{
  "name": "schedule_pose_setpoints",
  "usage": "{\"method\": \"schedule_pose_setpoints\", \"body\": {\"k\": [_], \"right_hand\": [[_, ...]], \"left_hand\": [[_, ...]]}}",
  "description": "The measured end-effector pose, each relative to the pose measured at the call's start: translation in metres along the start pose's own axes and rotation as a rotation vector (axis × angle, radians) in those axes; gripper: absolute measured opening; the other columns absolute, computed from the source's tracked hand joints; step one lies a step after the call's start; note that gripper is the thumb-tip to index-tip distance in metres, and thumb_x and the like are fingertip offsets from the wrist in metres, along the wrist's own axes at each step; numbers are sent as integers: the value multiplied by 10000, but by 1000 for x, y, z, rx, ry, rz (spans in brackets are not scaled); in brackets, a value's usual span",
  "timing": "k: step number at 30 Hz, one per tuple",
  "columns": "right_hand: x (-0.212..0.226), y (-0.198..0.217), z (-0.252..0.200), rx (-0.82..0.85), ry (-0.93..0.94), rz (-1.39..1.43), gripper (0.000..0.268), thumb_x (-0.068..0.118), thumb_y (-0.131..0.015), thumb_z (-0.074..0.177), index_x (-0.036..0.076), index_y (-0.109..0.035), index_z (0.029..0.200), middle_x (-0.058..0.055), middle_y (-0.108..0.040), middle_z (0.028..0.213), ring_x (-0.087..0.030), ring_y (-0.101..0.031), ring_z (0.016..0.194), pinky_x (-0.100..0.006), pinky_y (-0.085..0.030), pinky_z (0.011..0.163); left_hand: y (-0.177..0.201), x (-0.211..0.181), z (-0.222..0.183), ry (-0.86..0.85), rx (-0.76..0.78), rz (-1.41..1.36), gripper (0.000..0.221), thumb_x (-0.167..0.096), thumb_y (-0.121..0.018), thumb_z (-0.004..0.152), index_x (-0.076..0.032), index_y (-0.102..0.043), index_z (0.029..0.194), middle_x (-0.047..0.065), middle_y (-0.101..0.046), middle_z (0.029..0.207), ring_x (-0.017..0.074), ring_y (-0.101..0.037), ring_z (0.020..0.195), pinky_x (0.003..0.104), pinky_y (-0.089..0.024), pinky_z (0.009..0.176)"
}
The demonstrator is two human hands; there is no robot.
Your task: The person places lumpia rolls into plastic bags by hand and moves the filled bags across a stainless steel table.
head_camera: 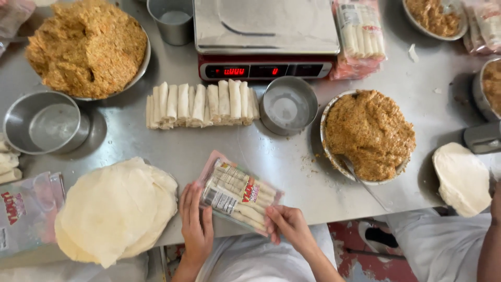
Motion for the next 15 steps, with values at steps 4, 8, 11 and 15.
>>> {"method": "schedule_pose_setpoints", "body": {"k": [4,8,11,15], "right_hand": [[25,46,-9,-150,1,-1,299,274,-642,1015,6,-703,898,-136,-607,502,-183,-562,382,-315,-496,385],[129,109,-32,-356,245,46,303,181,-637,1048,-43,-774,898,-108,-632,497,-144,-470,270,-275,-245,197],[295,42,-41,-356,757,-206,551,303,-503,1113,97,-508,601,-22,-473,405,-75,-373,340,-208,-230,352],[305,81,112,-465,622,82,317,350,-591,1125,96,-625,939,33,-596,716,-62,-501,498,-168,-432,400]], "left_hand": [[4,11,-12,83,-91,21,437,-192,-445,1120,12,-506,1502,203,-453,1625,401,-419,1546,537,-357,1291],[2,14,-12,115,-109,34,411,-197,-476,1095,11,-570,1436,208,-502,1569,376,-487,1486,523,-396,1264],[1,9,-7,29,-125,35,399,-180,-490,1089,29,-569,1419,207,-507,1561,388,-504,1472,522,-446,1239],[-4,16,-16,6,-202,44,374,-179,-502,1081,18,-605,1383,193,-563,1513,390,-540,1448,508,-455,1234]]}}
Point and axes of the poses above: each hand's wrist, its own z-axis towards the middle knuckle, its own y-axis out of the back of the hand, x = y × z, the point moved 10 cm from there along z, towards the middle knuckle
